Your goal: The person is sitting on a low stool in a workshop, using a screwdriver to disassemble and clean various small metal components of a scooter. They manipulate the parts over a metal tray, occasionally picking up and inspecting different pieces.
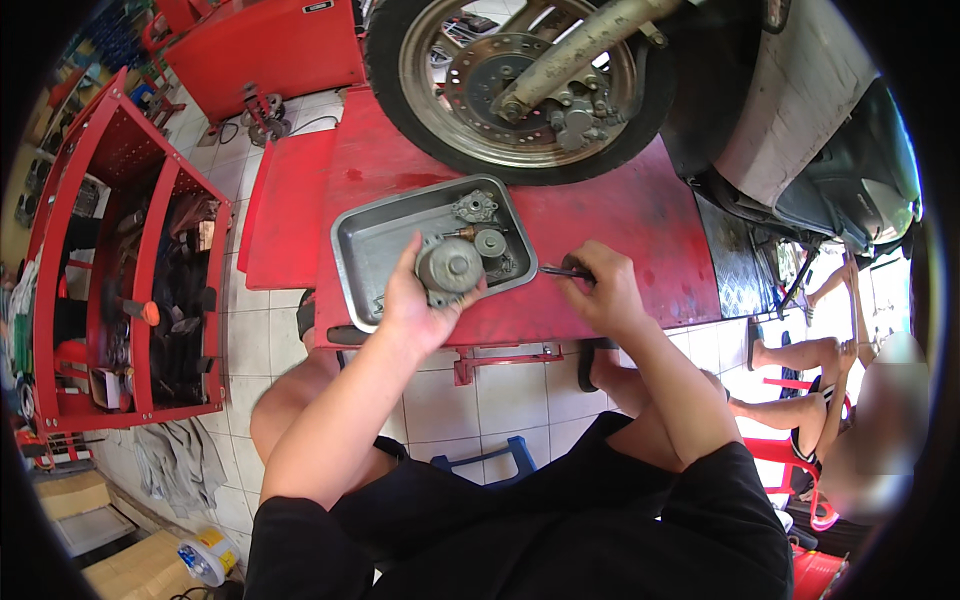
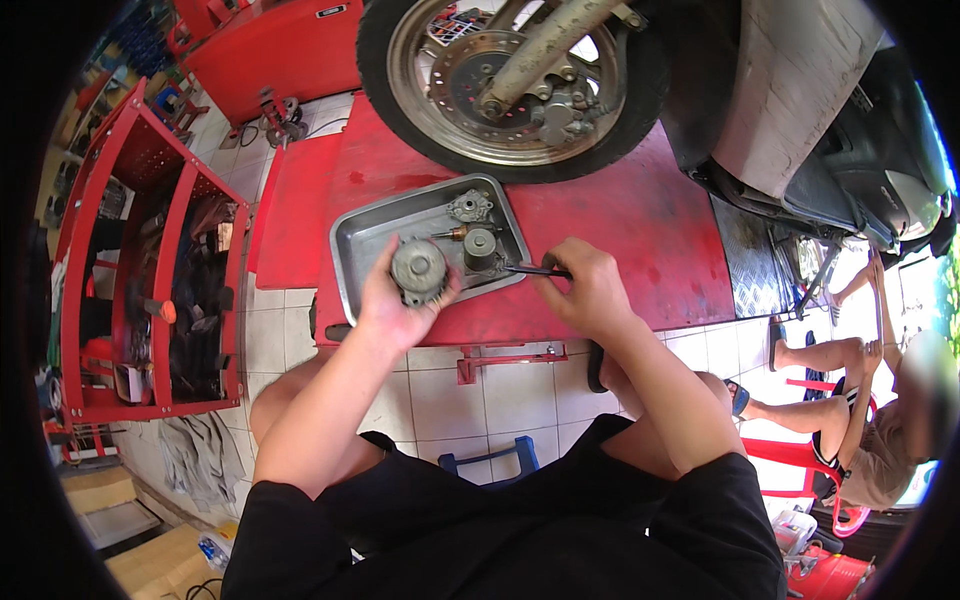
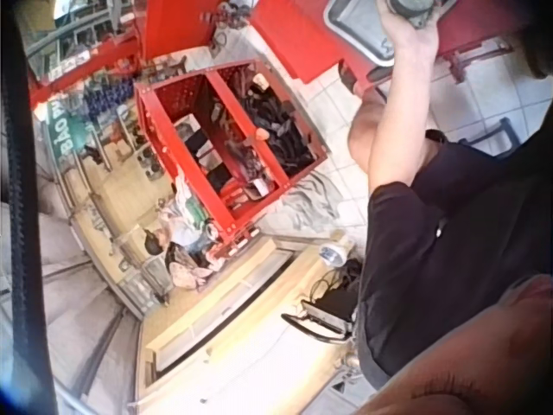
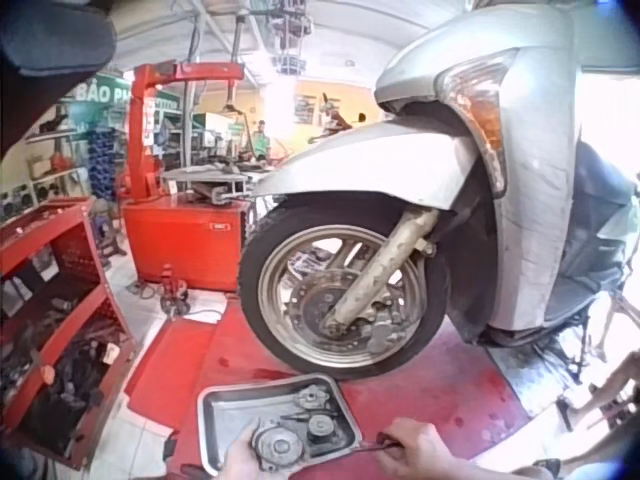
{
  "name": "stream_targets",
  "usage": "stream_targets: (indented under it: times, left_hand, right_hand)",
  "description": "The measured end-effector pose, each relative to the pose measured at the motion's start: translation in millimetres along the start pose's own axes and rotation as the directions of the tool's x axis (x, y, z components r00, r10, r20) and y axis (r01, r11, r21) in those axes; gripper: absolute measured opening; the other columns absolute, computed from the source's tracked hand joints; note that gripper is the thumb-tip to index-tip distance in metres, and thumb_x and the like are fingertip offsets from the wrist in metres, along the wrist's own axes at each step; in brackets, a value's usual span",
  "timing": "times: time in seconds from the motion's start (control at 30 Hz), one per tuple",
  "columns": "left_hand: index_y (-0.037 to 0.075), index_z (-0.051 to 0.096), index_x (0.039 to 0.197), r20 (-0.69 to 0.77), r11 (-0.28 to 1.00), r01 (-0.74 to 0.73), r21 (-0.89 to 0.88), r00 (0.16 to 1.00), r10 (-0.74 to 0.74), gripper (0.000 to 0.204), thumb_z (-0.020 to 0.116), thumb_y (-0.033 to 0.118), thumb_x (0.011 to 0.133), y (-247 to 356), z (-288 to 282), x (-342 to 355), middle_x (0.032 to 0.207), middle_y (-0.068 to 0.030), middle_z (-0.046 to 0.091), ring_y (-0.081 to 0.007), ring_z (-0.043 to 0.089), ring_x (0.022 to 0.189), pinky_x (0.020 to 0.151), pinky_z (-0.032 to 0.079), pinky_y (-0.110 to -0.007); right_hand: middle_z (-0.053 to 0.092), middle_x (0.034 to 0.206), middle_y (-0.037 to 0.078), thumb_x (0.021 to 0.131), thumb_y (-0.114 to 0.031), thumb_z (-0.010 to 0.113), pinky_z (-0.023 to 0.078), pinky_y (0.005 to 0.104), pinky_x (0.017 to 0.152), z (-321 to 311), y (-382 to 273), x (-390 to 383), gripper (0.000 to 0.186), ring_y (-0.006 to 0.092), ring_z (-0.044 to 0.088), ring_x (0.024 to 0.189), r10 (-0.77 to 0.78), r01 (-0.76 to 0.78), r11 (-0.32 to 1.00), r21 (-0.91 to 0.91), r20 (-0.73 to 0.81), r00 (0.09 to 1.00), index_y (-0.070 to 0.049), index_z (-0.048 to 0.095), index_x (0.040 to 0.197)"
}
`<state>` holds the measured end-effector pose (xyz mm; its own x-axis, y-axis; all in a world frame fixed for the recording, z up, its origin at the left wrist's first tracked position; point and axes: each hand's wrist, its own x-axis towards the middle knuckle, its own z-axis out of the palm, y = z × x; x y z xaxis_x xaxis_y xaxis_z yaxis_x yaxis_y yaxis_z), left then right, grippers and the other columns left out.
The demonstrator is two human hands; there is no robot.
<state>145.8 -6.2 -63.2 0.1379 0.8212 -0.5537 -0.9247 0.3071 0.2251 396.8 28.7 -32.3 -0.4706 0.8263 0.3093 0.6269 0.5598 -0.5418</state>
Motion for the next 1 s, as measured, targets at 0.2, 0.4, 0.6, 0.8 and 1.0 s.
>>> stream_targets:
  times: [0.2, 0.4, 0.6, 0.8, 1.0]
  left_hand:
    - [0.003, 0.056, 0.113, 0.155, 0.946, -0.247, -0.212, 0.947, 0.282, 0.042, 0.049, 0.042, 0.102, 80, 8, -3, 0.103, -0.0153, 0.06, -0.0322, 0.058, 0.094, 0.084, 0.056, -0.044]
    - [-0.004, 0.061, 0.095, 0.342, 0.86, -0.292, -0.419, 0.826, 0.447, 0.026, 0.049, 0.019, 0.096, 139, -10, -23, 0.096, -0.0165, 0.059, -0.0285, 0.056, 0.091, 0.082, 0.055, -0.039]
    - [-0.004, 0.062, 0.093, 0.293, 0.807, -0.306, -0.505, 0.819, 0.494, 0.025, 0.052, 0.019, 0.095, 149, -15, -38, 0.09, -0.0149, 0.061, -0.0283, 0.057, 0.09, 0.083, 0.054, -0.04]
    - [-0.003, 0.058, 0.104, 0.285, 0.799, -0.266, -0.54, 0.835, 0.471, 0.037, 0.042, 0.03, 0.102, 155, -24, -41, 0.094, -0.0196, 0.059, -0.0321, 0.058, 0.09, 0.082, 0.056, -0.044]
    - [-0.005, 0.06, 0.094, 0.271, 0.795, -0.285, -0.535, 0.834, 0.481, 0.026, 0.05, 0.018, 0.096, 149, -15, -49, 0.091, -0.0162, 0.059, -0.0277, 0.057, 0.091, 0.084, 0.055, -0.04]
  right_hand:
    - [0.061, 0.084, 0.016, 0.077, -0.014, 0.076, 0.053, 0.0435, 0.067, 57, -8, -10, 0.02, 0.0363, 0.064, 0.078, -0.101, 0.095, 0.994, 0.058, 0.116, 0.988, -0.001, 0.065, 0.088]
    - [0.062, 0.086, 0.014, 0.077, -0.015, 0.074, 0.054, 0.0451, 0.072, 123, -53, 1, 0.017, 0.0361, 0.066, 0.08, -0.155, 0.149, 0.988, 0.044, 0.299, 0.942, -0.004, 0.066, 0.088]
    - [0.07, 0.094, 0.015, 0.077, -0.014, 0.074, 0.055, 0.0454, 0.078, 193, -74, 59, 0.02, 0.0346, 0.069, 0.088, -0.065, 0.058, 0.998, 0.027, 0.404, 0.913, -0.007, 0.075, 0.095]
    - [0.074, 0.094, 0.015, 0.076, -0.013, 0.077, 0.055, 0.043, 0.082, 203, -76, 82, 0.022, 0.0329, 0.071, 0.092, -0.012, 0.023, 1.0, -0.01, 0.599, 0.801, -0.01, 0.077, 0.097]
    - [0.073, 0.101, 0.014, 0.076, -0.017, 0.08, 0.055, 0.0443, 0.086, 201, -67, 86, 0.027, 0.033, 0.07, 0.096, 0.039, 0.002, 0.997, -0.076, 0.543, 0.839, -0.014, 0.077, 0.103]
